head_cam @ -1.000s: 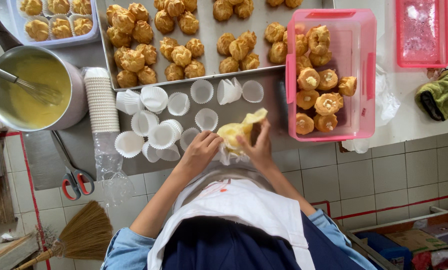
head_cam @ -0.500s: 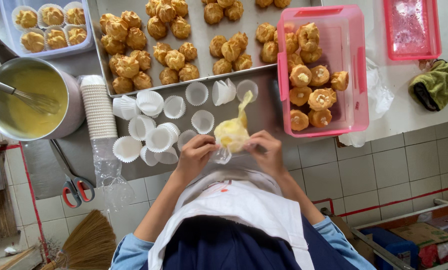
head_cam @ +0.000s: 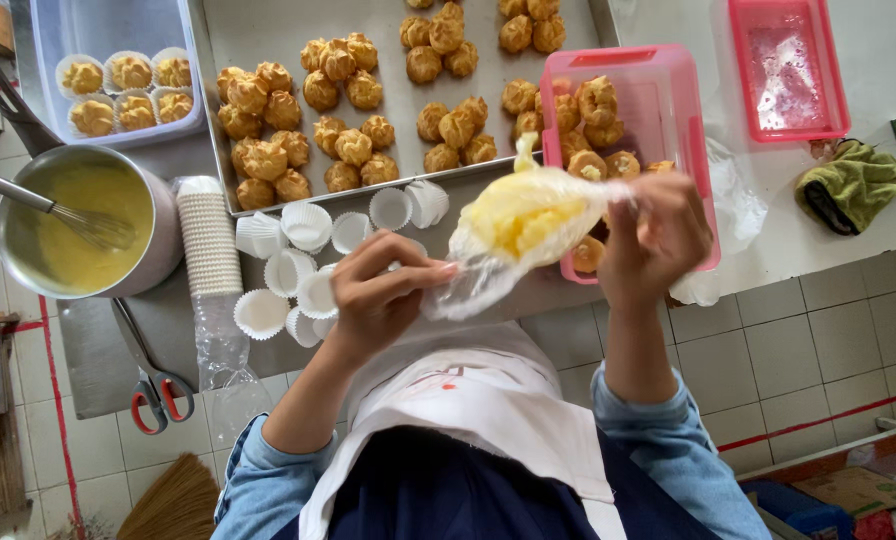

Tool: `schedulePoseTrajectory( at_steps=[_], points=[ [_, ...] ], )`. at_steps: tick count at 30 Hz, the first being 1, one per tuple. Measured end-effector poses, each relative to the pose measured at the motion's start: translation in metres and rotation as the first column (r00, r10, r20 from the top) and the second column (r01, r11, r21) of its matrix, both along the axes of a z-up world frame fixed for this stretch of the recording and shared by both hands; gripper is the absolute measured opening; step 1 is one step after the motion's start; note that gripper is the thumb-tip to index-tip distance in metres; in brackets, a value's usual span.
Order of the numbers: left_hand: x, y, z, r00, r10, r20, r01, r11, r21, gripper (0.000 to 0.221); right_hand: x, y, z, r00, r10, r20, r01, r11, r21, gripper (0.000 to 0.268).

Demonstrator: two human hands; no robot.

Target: The person fills cream puff pastries with cream using a piping bag and then places them into paper cups.

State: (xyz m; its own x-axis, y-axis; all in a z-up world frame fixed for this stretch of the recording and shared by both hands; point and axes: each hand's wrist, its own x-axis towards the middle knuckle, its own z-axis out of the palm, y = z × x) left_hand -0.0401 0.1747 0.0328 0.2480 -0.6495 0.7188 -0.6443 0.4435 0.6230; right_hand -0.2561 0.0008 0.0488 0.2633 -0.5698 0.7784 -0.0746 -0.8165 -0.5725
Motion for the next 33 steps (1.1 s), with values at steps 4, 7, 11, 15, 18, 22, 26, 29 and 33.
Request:
schedulePoseTrajectory(
  at_steps=[4,7,11,15,18,22,26,29,33],
  points=[
    [0.002,-0.008,0.014,0.996,0.088,-0.005,-0.088,0.995,0.037,0.022,0.016,-0.018,0.009,0.999,-0.019,-0.034,0.019,1.000,0.006,0.018],
    [0.002,-0.005,0.028,0.991,0.104,-0.090,-0.107,0.994,-0.035,0.020,0.031,-0.023,0.008,1.000,-0.004,0.025,0.002,0.998,0.062,0.019],
    [0.004,-0.019,0.035,0.993,0.100,0.066,-0.090,0.987,-0.131,0.017,0.041,-0.016,-0.001,0.994,-0.039,-0.099,0.041,0.999,0.016,0.020],
    [0.008,-0.004,0.048,0.980,0.166,0.110,-0.146,0.974,-0.175,0.014,0.054,-0.016,-0.012,0.998,0.014,-0.065,-0.016,0.999,-0.031,0.020],
    [0.018,-0.009,0.047,0.988,0.139,0.062,-0.126,0.974,-0.187,0.015,0.066,-0.026,-0.009,0.992,0.085,0.091,-0.108,0.953,0.283,0.020],
    [0.027,-0.014,0.014,0.991,0.128,-0.030,-0.131,0.969,-0.210,0.012,0.078,-0.025,0.004,0.979,0.166,0.120,-0.187,0.962,0.197,0.020],
    [0.021,-0.036,-0.052,0.973,0.096,-0.208,-0.168,0.917,-0.361,0.023,0.084,-0.026,0.022,0.955,0.203,0.215,-0.257,0.929,0.265,0.020],
    [0.012,-0.058,-0.071,0.954,-0.075,-0.291,-0.008,0.962,-0.275,0.117,0.083,-0.023,0.034,0.939,0.253,0.234,-0.312,0.913,0.262,0.018],
    [0.005,-0.073,-0.052,0.929,-0.194,-0.316,0.225,0.972,0.066,0.146,0.082,-0.025,0.043,0.944,0.280,0.173,-0.312,0.929,0.199,0.015]
  ],
)
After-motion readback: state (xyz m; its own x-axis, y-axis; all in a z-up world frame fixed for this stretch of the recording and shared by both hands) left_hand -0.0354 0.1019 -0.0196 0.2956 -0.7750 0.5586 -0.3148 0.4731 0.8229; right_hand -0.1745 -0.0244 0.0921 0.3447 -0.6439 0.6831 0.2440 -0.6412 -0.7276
